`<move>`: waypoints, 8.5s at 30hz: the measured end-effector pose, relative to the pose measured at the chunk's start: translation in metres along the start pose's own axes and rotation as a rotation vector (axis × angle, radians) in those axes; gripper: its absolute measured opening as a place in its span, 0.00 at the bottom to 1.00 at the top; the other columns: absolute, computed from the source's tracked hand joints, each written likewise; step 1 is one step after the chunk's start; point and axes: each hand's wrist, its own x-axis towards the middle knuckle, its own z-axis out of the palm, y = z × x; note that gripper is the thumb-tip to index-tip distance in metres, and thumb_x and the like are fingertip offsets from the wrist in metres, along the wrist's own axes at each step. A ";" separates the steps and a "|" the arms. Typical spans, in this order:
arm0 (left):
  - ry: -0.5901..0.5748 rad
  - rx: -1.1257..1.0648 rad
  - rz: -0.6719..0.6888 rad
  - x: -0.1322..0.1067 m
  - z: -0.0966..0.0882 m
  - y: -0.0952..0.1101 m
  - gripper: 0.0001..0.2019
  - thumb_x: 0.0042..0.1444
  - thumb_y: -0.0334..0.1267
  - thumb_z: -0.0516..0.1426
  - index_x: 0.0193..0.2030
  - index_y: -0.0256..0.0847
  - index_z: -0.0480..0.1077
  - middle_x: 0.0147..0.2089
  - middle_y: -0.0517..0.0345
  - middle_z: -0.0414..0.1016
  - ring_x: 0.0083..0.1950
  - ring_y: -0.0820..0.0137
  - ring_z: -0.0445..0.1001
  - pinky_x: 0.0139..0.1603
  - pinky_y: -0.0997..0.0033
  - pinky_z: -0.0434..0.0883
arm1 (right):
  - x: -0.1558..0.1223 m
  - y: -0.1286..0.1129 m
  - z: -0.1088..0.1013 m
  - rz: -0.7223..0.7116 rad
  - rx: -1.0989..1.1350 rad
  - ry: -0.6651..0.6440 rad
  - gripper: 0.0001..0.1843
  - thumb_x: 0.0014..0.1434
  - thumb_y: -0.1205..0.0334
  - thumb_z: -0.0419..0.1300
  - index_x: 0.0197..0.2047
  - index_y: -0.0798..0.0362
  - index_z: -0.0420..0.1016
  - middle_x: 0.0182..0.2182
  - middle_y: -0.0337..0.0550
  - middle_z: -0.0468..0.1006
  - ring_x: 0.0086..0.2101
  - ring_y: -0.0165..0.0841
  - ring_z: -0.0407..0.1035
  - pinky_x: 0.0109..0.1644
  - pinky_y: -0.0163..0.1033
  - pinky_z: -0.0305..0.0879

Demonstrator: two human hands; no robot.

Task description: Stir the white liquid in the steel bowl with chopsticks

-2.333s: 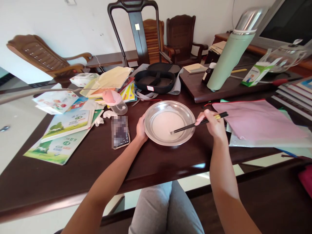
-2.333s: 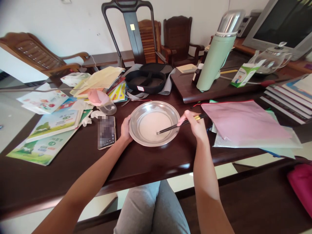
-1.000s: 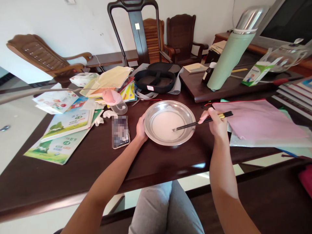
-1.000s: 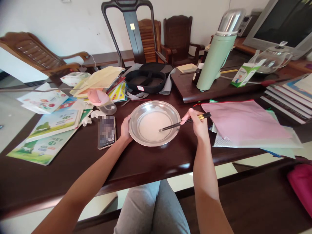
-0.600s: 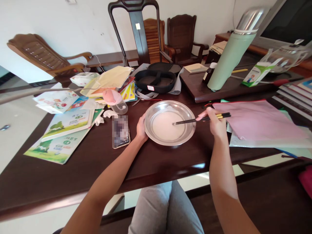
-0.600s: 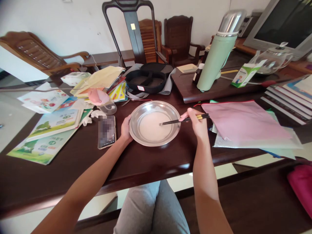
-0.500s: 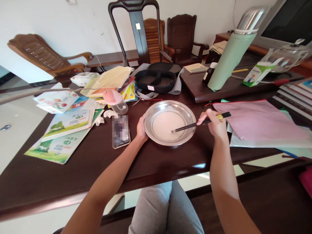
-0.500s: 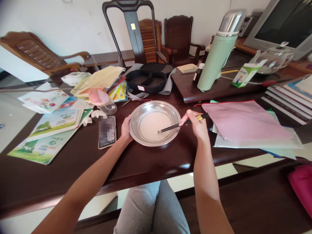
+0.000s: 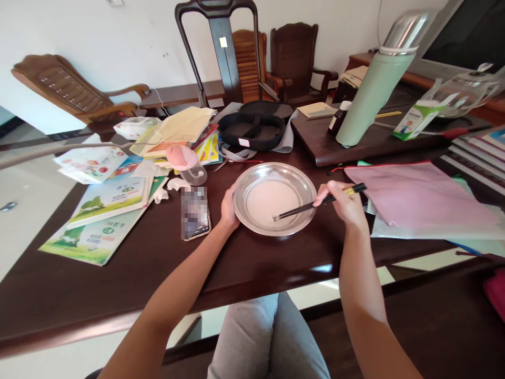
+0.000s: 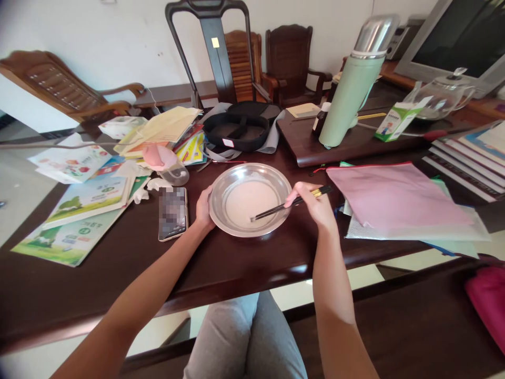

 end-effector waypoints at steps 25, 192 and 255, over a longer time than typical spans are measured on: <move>0.018 0.024 -0.010 0.001 -0.001 0.000 0.15 0.52 0.52 0.74 0.34 0.44 0.80 0.38 0.56 0.89 0.53 0.52 0.88 0.59 0.57 0.83 | 0.004 0.005 -0.001 0.010 -0.027 0.211 0.35 0.64 0.21 0.68 0.24 0.43 0.84 0.21 0.43 0.85 0.29 0.46 0.83 0.42 0.52 0.83; -0.016 0.000 0.033 0.006 -0.006 -0.003 0.14 0.50 0.49 0.74 0.33 0.44 0.79 0.41 0.55 0.90 0.57 0.50 0.88 0.61 0.57 0.82 | 0.003 -0.003 0.012 -0.025 -0.106 -0.036 0.34 0.67 0.22 0.67 0.30 0.44 0.89 0.31 0.45 0.91 0.39 0.47 0.88 0.50 0.51 0.84; -0.020 0.049 0.036 0.003 -0.005 -0.001 0.16 0.50 0.52 0.74 0.34 0.45 0.79 0.36 0.58 0.86 0.52 0.52 0.88 0.60 0.56 0.82 | 0.004 0.004 0.004 -0.032 -0.070 0.230 0.37 0.67 0.20 0.64 0.24 0.42 0.84 0.21 0.44 0.84 0.30 0.48 0.84 0.44 0.54 0.83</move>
